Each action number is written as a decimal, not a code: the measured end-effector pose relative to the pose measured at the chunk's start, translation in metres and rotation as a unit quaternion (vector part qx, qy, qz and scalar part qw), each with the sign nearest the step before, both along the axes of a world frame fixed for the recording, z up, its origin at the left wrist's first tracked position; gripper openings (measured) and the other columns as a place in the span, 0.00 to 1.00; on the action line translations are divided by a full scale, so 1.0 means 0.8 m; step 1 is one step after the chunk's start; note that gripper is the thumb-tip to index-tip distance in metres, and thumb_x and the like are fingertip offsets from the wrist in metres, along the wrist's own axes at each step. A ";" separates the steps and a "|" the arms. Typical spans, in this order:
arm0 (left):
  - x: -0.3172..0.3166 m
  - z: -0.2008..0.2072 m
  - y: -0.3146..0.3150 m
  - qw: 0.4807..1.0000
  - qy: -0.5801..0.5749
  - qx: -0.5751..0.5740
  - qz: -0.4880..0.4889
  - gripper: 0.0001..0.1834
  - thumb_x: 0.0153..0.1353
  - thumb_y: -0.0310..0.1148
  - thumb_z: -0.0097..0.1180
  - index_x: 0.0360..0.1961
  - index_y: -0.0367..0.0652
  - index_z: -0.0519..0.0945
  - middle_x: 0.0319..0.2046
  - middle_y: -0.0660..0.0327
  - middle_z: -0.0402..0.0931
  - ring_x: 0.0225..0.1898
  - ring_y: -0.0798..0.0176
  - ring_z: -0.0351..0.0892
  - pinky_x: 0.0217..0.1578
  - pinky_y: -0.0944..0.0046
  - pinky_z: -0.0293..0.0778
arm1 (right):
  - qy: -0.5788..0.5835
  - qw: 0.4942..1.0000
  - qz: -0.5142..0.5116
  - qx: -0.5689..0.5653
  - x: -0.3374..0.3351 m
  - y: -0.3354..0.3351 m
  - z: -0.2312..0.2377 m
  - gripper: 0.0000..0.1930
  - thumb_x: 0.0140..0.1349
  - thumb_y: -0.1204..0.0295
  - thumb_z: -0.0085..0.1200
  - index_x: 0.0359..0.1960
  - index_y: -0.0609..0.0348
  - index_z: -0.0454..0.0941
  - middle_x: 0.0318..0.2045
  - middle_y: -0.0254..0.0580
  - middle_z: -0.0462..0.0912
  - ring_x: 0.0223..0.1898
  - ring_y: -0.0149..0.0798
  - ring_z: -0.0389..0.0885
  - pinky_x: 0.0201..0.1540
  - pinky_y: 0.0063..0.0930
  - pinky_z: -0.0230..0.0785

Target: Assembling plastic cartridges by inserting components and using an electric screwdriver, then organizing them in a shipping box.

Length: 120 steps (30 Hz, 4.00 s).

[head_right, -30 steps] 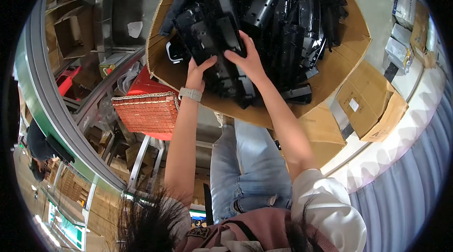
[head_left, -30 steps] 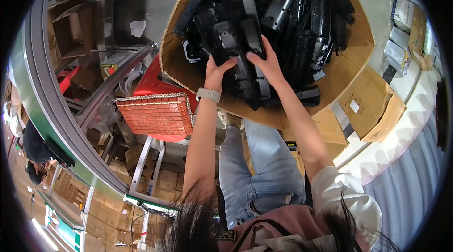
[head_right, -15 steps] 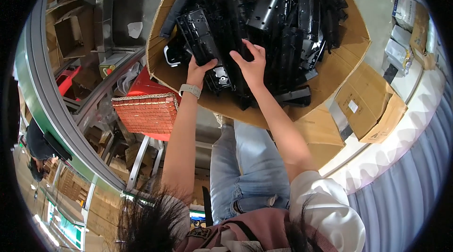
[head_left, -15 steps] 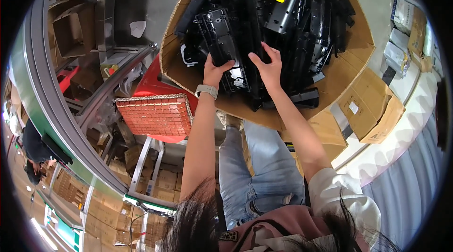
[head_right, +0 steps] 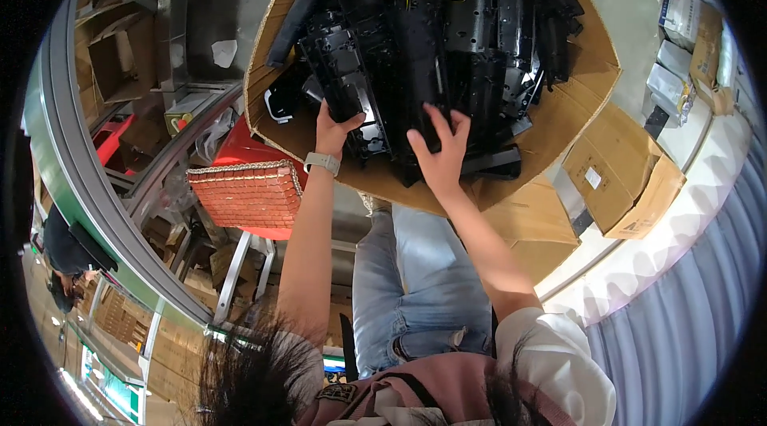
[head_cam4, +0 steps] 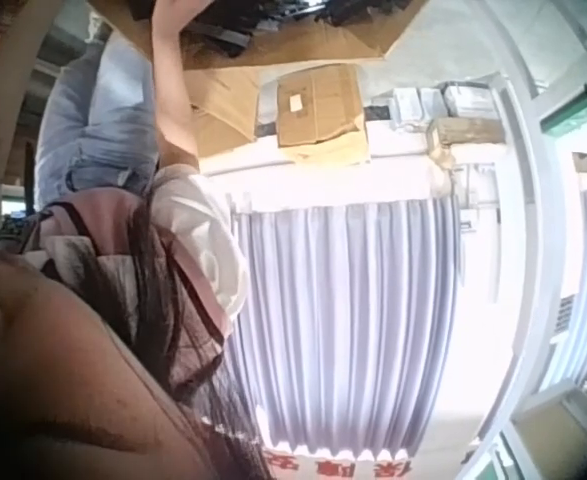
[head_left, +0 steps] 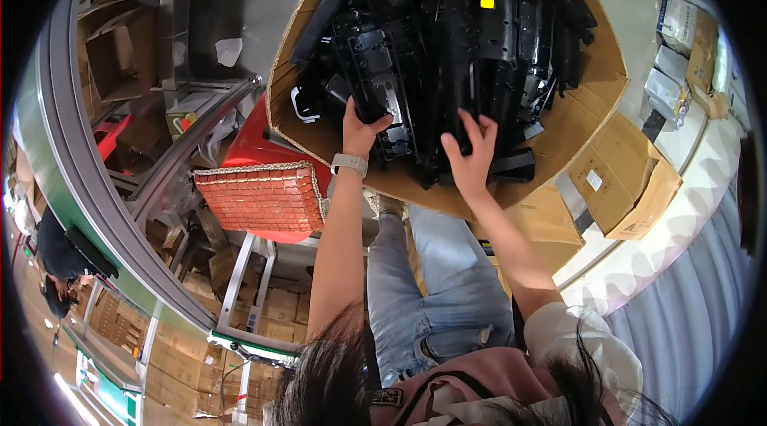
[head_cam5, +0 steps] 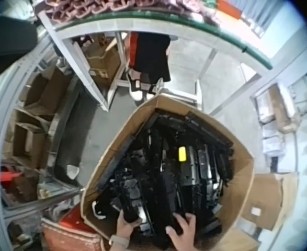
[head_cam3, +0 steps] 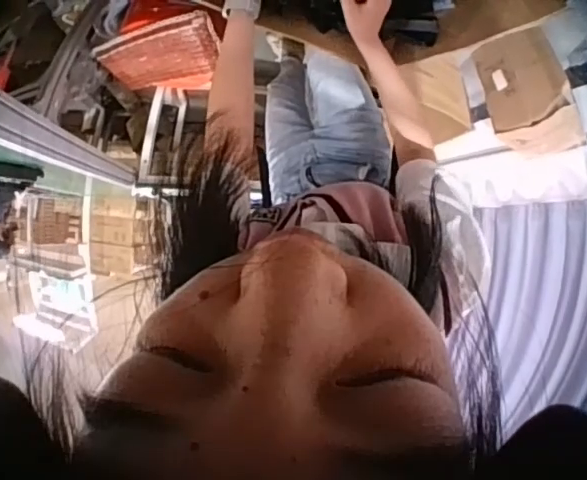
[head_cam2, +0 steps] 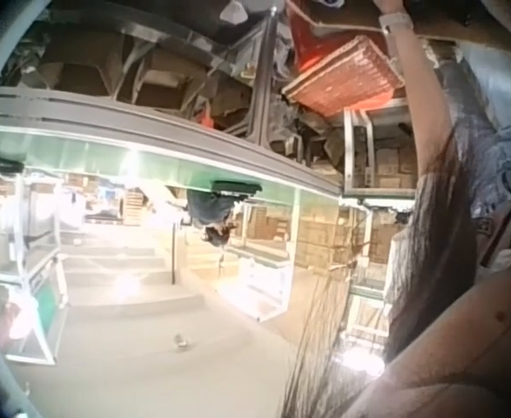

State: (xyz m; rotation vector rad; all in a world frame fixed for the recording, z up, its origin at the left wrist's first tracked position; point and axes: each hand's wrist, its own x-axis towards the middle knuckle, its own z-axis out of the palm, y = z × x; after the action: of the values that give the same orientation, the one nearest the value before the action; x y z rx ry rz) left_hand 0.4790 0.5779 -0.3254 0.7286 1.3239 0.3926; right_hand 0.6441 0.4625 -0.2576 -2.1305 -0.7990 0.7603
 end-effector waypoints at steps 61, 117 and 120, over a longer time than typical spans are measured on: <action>-0.149 0.347 -0.171 0.900 -0.337 0.042 0.274 0.51 0.28 0.19 0.65 0.62 0.38 0.61 0.56 0.57 0.69 0.58 0.57 0.68 0.59 0.58 0.63 | 0.381 0.785 0.479 0.099 -0.096 0.031 0.337 0.42 0.42 0.75 0.56 0.63 0.63 0.54 0.66 0.54 0.45 0.69 0.51 0.43 0.67 0.37 0.39; -0.801 0.533 -1.029 0.307 0.546 -0.285 0.725 0.42 0.46 0.45 0.64 0.57 0.30 0.64 0.55 0.37 0.64 0.56 0.35 0.57 0.58 0.52 0.58 | 0.027 0.098 0.957 0.273 -1.141 -0.669 0.469 0.28 0.45 0.65 0.58 0.50 0.64 0.73 0.54 0.55 0.68 0.59 0.53 0.63 0.53 0.41 0.67; -0.800 0.532 -1.037 0.306 0.539 -0.261 0.740 0.43 0.46 0.46 0.63 0.58 0.28 0.63 0.55 0.36 0.63 0.56 0.35 0.57 0.58 0.51 0.58 | 0.024 0.098 0.959 0.264 -1.138 -0.674 0.459 0.28 0.46 0.65 0.58 0.52 0.64 0.72 0.58 0.57 0.64 0.61 0.54 0.60 0.57 0.43 0.62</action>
State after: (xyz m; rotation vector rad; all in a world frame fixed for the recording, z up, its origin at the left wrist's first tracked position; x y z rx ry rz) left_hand -0.1611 -0.2517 0.1001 -1.5015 2.9756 0.8618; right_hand -0.2665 -0.0765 0.1093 1.0190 -2.8465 1.0040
